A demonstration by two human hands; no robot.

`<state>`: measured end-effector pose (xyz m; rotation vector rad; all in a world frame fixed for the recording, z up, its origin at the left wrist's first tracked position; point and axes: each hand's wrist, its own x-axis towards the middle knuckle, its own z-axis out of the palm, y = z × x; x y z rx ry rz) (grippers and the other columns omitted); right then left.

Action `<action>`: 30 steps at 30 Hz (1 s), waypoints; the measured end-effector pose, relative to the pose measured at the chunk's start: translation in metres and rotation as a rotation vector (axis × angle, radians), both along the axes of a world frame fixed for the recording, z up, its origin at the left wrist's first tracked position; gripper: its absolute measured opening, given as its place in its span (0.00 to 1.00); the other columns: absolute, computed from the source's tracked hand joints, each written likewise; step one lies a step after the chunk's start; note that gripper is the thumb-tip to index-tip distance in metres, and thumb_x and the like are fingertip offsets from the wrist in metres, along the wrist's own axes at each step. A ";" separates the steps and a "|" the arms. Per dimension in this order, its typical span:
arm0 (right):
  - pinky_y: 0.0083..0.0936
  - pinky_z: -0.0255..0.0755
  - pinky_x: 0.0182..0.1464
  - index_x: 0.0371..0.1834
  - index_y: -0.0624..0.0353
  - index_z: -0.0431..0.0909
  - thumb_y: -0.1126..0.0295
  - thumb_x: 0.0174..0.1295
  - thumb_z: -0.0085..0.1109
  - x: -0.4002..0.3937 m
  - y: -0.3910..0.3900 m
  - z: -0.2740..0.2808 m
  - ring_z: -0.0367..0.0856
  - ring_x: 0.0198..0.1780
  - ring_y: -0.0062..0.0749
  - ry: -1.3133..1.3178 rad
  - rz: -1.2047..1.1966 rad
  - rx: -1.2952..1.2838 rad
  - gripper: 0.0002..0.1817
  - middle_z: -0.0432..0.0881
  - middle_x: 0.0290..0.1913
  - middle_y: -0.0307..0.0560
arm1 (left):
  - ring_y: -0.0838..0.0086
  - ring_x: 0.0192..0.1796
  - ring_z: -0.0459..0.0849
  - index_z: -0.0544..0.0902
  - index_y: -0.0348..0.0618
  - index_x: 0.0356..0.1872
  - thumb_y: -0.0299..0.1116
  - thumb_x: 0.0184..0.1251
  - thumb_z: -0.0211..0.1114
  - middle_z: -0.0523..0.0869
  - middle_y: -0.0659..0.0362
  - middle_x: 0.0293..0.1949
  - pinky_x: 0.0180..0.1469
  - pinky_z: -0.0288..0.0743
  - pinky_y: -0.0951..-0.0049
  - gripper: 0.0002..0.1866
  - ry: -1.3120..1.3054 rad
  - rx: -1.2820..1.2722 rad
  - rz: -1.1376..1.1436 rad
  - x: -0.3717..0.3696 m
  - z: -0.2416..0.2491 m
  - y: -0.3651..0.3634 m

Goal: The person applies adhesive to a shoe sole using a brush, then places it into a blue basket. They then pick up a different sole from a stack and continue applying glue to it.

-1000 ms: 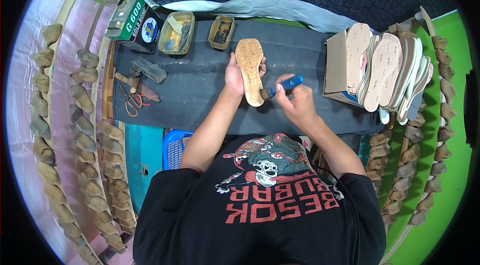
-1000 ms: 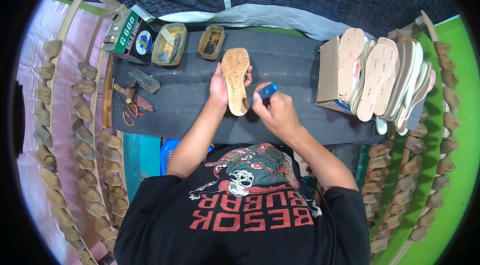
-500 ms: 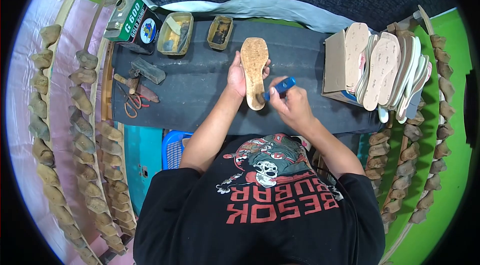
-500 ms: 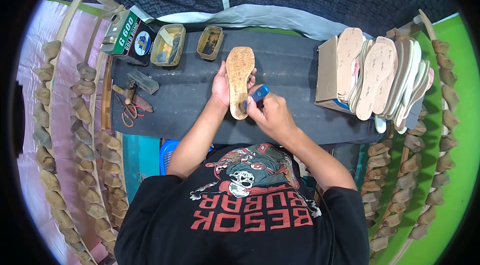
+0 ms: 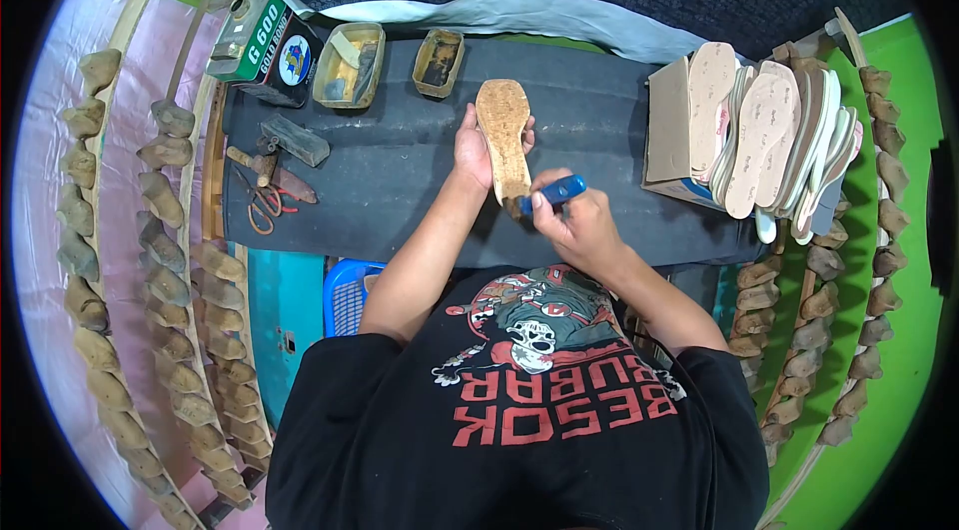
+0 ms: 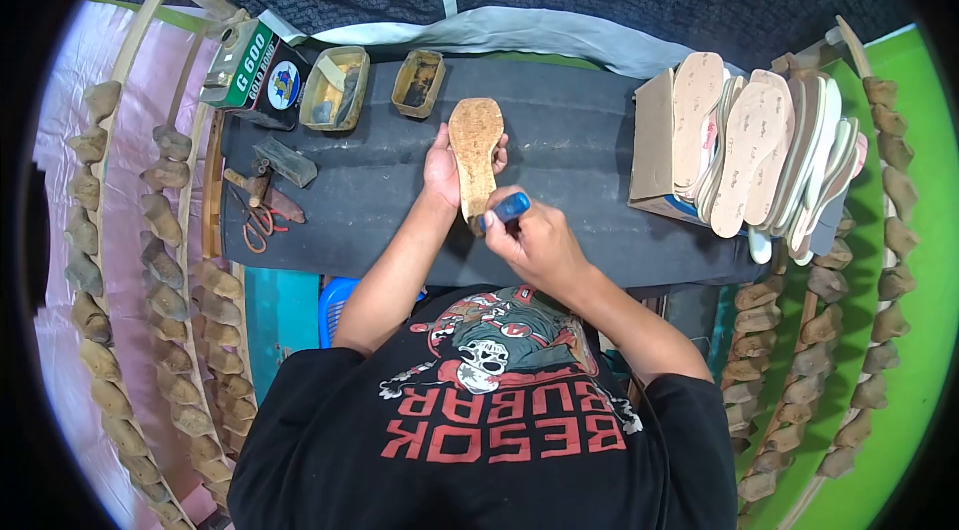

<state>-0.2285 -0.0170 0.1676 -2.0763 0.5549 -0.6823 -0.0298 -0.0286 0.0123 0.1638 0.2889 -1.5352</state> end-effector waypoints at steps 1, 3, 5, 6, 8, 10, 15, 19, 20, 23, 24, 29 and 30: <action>0.31 0.79 0.35 0.43 0.63 0.79 0.74 0.70 0.63 0.001 0.000 0.002 0.87 0.30 0.33 -0.018 -0.006 0.020 0.05 0.84 0.30 0.49 | 0.48 0.56 0.84 0.75 0.45 0.70 0.67 0.82 0.34 0.85 0.45 0.59 0.57 0.79 0.48 0.39 -0.012 0.012 -0.004 0.000 0.001 0.000; 0.30 0.79 0.36 0.43 0.64 0.79 0.74 0.69 0.63 0.003 -0.001 0.006 0.88 0.32 0.34 -0.053 -0.026 0.065 0.05 0.84 0.31 0.50 | 0.48 0.55 0.84 0.74 0.44 0.70 0.67 0.82 0.33 0.85 0.45 0.58 0.56 0.80 0.47 0.40 0.005 0.030 -0.017 -0.003 0.003 0.002; 0.29 0.79 0.37 0.45 0.65 0.80 0.72 0.73 0.60 0.008 -0.015 0.002 0.86 0.31 0.29 -0.078 -0.040 0.003 0.06 0.87 0.37 0.50 | 0.45 0.57 0.84 0.73 0.43 0.71 0.67 0.82 0.33 0.84 0.43 0.60 0.57 0.80 0.44 0.40 -0.013 0.028 -0.028 -0.006 -0.001 0.001; 0.29 0.79 0.37 0.45 0.65 0.80 0.72 0.73 0.60 0.012 -0.023 -0.007 0.86 0.32 0.29 -0.089 -0.061 0.001 0.07 0.87 0.37 0.50 | 0.43 0.58 0.83 0.72 0.42 0.72 0.67 0.83 0.32 0.82 0.42 0.62 0.59 0.79 0.41 0.41 -0.040 0.017 -0.028 -0.007 -0.006 0.000; 0.31 0.80 0.39 0.46 0.66 0.80 0.71 0.74 0.59 0.012 -0.029 -0.014 0.88 0.34 0.33 -0.029 -0.069 0.092 0.08 0.87 0.38 0.51 | 0.39 0.60 0.83 0.71 0.41 0.74 0.66 0.83 0.32 0.81 0.40 0.65 0.60 0.80 0.36 0.41 0.001 -0.015 -0.039 -0.007 -0.012 0.000; 0.32 0.80 0.39 0.46 0.66 0.80 0.71 0.73 0.61 0.009 -0.025 -0.012 0.88 0.34 0.37 -0.012 -0.003 -0.025 0.08 0.87 0.38 0.52 | 0.40 0.59 0.83 0.71 0.42 0.74 0.66 0.83 0.32 0.82 0.41 0.64 0.59 0.80 0.38 0.40 0.020 -0.035 -0.050 -0.006 -0.015 -0.001; 0.38 0.78 0.35 0.43 0.61 0.74 0.75 0.67 0.63 0.001 -0.007 -0.004 0.85 0.30 0.47 -0.010 0.112 -0.186 0.07 0.82 0.31 0.51 | 0.45 0.58 0.84 0.72 0.44 0.73 0.67 0.82 0.34 0.84 0.44 0.61 0.57 0.80 0.45 0.40 -0.058 0.012 -0.035 -0.003 -0.023 0.002; 0.41 0.77 0.35 0.43 0.60 0.73 0.74 0.65 0.65 0.011 -0.020 -0.008 0.85 0.31 0.51 -0.101 0.112 -0.223 0.09 0.82 0.30 0.51 | 0.46 0.55 0.86 0.73 0.44 0.72 0.67 0.82 0.34 0.85 0.45 0.59 0.56 0.81 0.45 0.40 -0.187 0.089 -0.055 -0.003 -0.024 0.002; 0.42 0.77 0.36 0.42 0.60 0.73 0.73 0.65 0.64 0.012 -0.024 -0.006 0.84 0.31 0.52 -0.014 0.111 -0.192 0.09 0.81 0.30 0.52 | 0.46 0.55 0.86 0.73 0.44 0.72 0.67 0.82 0.33 0.85 0.45 0.59 0.56 0.81 0.45 0.40 -0.177 0.098 -0.046 -0.004 -0.024 0.001; 0.42 0.77 0.36 0.42 0.60 0.73 0.73 0.66 0.64 0.013 -0.020 -0.003 0.84 0.31 0.54 -0.007 0.137 -0.185 0.08 0.81 0.30 0.53 | 0.46 0.55 0.86 0.74 0.45 0.71 0.68 0.82 0.33 0.86 0.45 0.58 0.55 0.81 0.46 0.40 -0.145 0.127 -0.010 -0.007 -0.021 -0.002; 0.42 0.77 0.36 0.42 0.60 0.73 0.73 0.66 0.63 0.010 -0.017 -0.001 0.84 0.31 0.53 0.000 0.146 -0.185 0.08 0.81 0.30 0.53 | 0.48 0.53 0.86 0.75 0.44 0.69 0.68 0.82 0.32 0.86 0.45 0.56 0.53 0.81 0.47 0.40 -0.138 0.138 -0.003 -0.006 -0.020 -0.002; 0.38 0.77 0.34 0.44 0.63 0.77 0.72 0.68 0.63 -0.010 -0.021 0.003 0.84 0.29 0.46 0.016 0.075 -0.139 0.07 0.82 0.31 0.52 | 0.52 0.51 0.86 0.76 0.42 0.67 0.68 0.82 0.31 0.86 0.46 0.53 0.51 0.81 0.49 0.41 -0.134 0.151 0.032 0.001 -0.007 0.001; 0.36 0.77 0.34 0.44 0.63 0.77 0.72 0.69 0.63 -0.010 -0.022 0.002 0.83 0.28 0.44 0.025 0.059 -0.105 0.07 0.82 0.31 0.51 | 0.52 0.51 0.86 0.76 0.42 0.67 0.68 0.82 0.30 0.86 0.46 0.53 0.52 0.81 0.49 0.41 -0.115 0.151 0.038 0.000 -0.007 0.003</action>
